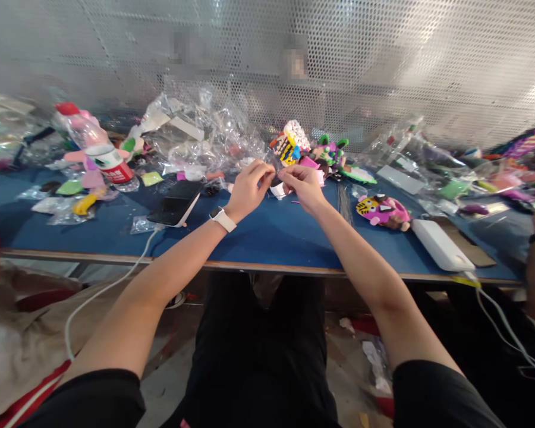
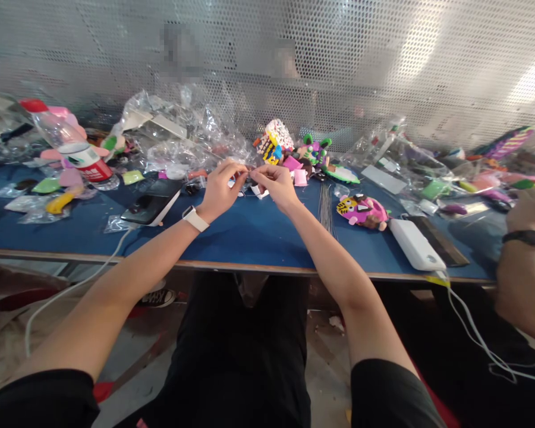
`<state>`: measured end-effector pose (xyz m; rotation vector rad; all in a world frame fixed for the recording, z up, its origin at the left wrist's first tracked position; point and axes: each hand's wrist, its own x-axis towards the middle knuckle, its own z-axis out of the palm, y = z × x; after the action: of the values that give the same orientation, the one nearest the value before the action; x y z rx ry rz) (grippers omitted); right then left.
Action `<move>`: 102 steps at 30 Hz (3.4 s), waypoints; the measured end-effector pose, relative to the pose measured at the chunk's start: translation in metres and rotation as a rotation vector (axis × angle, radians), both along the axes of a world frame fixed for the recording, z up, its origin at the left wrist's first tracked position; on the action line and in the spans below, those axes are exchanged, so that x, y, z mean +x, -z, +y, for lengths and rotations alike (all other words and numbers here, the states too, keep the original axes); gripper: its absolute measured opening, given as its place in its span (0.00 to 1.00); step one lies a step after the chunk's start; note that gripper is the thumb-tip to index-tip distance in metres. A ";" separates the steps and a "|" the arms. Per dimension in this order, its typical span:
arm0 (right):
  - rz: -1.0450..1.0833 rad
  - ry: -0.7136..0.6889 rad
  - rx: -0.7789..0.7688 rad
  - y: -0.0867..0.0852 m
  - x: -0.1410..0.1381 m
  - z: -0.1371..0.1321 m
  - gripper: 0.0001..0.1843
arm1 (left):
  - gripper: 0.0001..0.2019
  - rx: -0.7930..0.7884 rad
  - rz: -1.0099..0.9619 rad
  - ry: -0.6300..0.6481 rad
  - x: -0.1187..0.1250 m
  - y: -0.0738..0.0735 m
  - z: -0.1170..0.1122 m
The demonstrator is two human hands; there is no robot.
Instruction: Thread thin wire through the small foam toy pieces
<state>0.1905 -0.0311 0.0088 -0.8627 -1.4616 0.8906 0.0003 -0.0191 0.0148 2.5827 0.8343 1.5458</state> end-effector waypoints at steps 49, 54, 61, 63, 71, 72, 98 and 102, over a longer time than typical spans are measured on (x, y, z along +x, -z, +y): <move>0.193 -0.243 -0.465 -0.013 0.009 -0.009 0.15 | 0.13 0.271 0.361 -0.095 -0.004 0.006 0.004; 0.139 -0.182 -0.469 -0.012 0.006 -0.008 0.14 | 0.13 0.278 0.411 -0.118 -0.003 0.006 0.004; 0.059 -0.078 -0.297 -0.005 0.003 -0.002 0.16 | 0.15 0.170 0.384 -0.093 0.000 0.004 0.003; 0.017 -0.034 -0.232 -0.004 0.001 -0.002 0.17 | 0.15 0.148 0.359 -0.081 0.000 0.003 0.003; 0.017 -0.071 -0.307 -0.010 0.006 -0.005 0.18 | 0.15 0.148 0.351 -0.088 -0.001 0.005 0.003; 0.035 -0.094 -0.348 -0.011 0.007 -0.005 0.17 | 0.15 0.157 0.362 -0.090 -0.002 0.006 0.003; -0.063 0.026 -0.089 0.003 -0.003 -0.004 0.18 | 0.13 0.058 0.263 -0.035 -0.001 0.005 0.006; -0.037 0.001 -0.080 0.003 -0.005 -0.006 0.19 | 0.11 0.001 0.189 -0.005 0.000 0.005 0.006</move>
<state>0.1859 -0.0370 0.0056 -0.9435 -1.4660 0.9420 0.0006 -0.0129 0.0097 2.7617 0.8529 1.3183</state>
